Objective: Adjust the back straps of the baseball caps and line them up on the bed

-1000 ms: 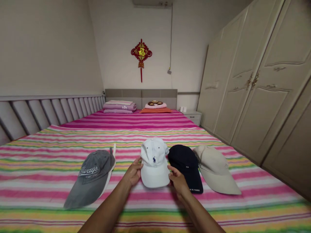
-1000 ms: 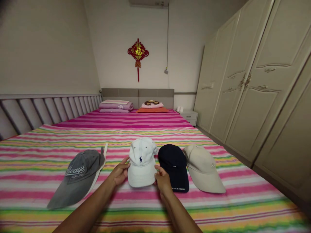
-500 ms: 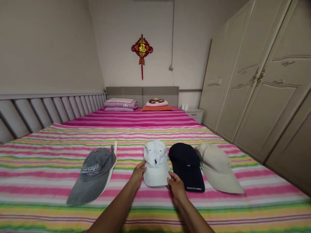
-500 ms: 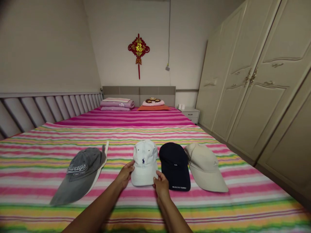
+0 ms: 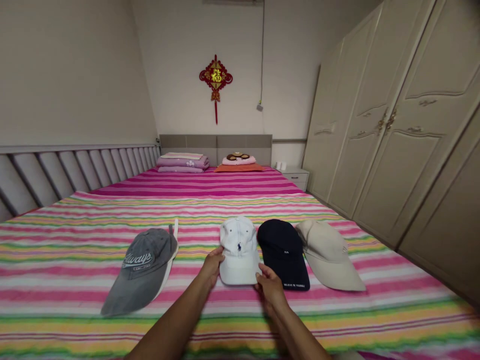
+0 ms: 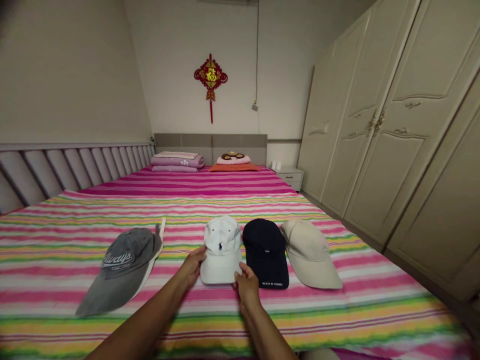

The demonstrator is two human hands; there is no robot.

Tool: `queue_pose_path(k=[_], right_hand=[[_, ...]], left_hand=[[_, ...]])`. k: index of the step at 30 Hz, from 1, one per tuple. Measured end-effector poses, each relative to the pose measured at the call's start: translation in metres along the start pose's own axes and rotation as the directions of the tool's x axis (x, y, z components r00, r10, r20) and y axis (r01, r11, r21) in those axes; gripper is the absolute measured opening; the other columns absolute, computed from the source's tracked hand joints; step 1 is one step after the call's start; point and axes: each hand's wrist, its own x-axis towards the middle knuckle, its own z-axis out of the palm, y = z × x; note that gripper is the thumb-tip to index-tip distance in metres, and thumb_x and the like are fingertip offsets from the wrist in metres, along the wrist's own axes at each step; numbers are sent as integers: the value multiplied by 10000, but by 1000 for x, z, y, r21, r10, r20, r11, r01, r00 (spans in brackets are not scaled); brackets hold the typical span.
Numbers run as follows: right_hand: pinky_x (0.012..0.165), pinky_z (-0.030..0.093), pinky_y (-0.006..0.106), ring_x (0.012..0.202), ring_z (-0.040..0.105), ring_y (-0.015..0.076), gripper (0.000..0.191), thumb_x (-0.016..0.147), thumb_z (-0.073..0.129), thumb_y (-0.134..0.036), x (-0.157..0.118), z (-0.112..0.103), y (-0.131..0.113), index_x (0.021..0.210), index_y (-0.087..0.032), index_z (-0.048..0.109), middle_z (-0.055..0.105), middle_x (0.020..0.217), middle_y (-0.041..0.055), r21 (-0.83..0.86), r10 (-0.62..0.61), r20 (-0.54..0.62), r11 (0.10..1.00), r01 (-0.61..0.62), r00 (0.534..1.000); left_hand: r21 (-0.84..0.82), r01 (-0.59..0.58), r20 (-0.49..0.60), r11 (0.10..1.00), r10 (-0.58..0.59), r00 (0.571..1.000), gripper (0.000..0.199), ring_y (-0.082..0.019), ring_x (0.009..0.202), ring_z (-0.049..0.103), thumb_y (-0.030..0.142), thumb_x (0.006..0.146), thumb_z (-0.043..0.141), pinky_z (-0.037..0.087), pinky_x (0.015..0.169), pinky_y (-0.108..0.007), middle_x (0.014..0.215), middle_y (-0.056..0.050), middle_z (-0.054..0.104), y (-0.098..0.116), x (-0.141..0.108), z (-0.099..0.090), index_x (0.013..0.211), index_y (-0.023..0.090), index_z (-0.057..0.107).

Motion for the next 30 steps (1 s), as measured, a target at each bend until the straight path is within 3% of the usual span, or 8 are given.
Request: queue_pose_path(k=[6,14,20,30], right_hand=[[408,393,203,398,434,61,347,476,679,-155,11,5,-21,815,-163,601,494,506,-76,-8,-48,4,999,48,999],[412,405,198,430,499,75,330,465,685,-143,-4,-12,3,785,-160,604,583,570,-35,-22,4,1,1000,-4,1000],[388,387,198,374,444,62,328,478,684,-144,0,-13,7,799,-159,617,522,485,-73,-46,-10,20,999,11,1000],[474,483,234,465,523,96,332,476,697,-161,-8,-27,8,797,-175,613,526,537,-54,-76,14,33,997,-11,999]], left_hand=[[-24,-48,41,999,49,998,511,-162,698,618,1,567,505,466,667,-275,837,-69,684,14,5,12,1054,141,572],[11,15,-19,1000,-15,1000,440,-159,663,611,-13,559,507,449,624,-258,838,-81,682,-17,0,-6,973,102,599],[16,-14,-38,1000,15,999,463,-153,712,608,-9,545,521,443,662,-251,898,-77,672,-19,5,-10,984,116,600],[101,12,24,995,-14,1000,397,-166,633,609,-32,527,473,447,634,-265,718,-60,686,-19,3,-2,862,104,638]])
